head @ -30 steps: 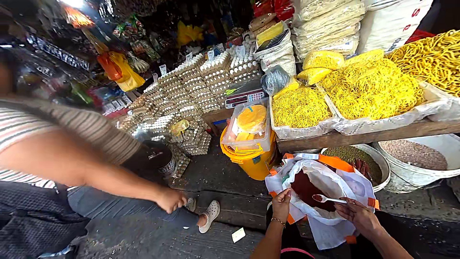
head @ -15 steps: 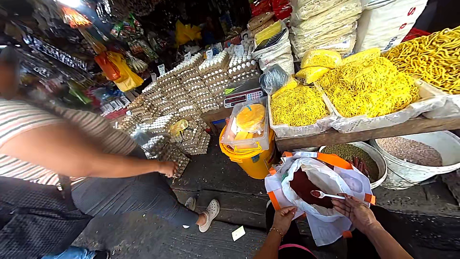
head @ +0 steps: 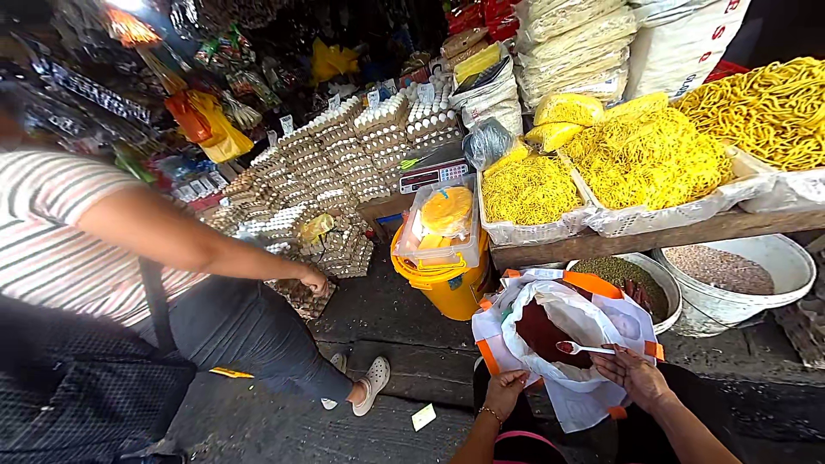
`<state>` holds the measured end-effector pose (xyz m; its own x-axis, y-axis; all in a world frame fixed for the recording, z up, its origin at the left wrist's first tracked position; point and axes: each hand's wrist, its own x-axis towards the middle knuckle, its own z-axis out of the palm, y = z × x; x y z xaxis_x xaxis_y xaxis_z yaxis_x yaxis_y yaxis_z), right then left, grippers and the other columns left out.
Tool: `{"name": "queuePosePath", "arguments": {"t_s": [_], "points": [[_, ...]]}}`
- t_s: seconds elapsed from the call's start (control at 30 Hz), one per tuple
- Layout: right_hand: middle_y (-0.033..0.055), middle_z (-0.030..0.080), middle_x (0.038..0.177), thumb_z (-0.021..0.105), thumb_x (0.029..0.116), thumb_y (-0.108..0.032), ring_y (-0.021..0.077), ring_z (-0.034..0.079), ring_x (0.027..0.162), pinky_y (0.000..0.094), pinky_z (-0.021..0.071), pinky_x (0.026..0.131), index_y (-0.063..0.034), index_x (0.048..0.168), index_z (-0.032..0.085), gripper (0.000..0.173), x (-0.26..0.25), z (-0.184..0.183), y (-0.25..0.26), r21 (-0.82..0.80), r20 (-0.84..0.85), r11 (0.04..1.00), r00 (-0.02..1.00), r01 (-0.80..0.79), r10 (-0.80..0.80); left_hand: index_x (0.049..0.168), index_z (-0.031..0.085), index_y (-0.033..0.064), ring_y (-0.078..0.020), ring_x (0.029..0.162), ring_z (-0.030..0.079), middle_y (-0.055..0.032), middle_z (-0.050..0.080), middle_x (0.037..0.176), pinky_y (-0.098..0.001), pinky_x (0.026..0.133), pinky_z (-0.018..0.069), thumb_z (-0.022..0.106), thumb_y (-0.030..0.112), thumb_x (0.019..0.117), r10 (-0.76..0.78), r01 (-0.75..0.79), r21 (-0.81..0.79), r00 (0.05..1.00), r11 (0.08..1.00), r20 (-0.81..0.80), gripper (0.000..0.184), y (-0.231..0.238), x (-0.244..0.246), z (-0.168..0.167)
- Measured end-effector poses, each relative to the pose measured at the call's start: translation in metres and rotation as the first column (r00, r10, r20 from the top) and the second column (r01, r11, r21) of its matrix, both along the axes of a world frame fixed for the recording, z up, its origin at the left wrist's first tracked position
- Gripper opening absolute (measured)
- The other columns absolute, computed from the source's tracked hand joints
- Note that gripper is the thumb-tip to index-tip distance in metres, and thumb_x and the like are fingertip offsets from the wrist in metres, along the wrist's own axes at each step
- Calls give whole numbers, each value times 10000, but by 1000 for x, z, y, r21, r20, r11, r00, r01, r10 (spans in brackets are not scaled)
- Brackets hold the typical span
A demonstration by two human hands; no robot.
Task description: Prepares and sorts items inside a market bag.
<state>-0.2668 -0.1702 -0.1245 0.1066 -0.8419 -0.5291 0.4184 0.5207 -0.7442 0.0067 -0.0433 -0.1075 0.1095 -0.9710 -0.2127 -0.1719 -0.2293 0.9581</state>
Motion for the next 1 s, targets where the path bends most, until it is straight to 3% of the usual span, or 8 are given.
{"name": "queuePosePath", "arguments": {"t_s": [1.0], "points": [[122,742,931,358,1135,-217,201,751,762,327,624,678,-22,1213,577,304,-2,2,3,12,-47,1000,999,-11,11,1227,695,-56,-143,1157,664,-179,709,1221,-310,1067,477,578,75,1028,0,0,14,1000,1000,-17,266,3,0,-1]]}}
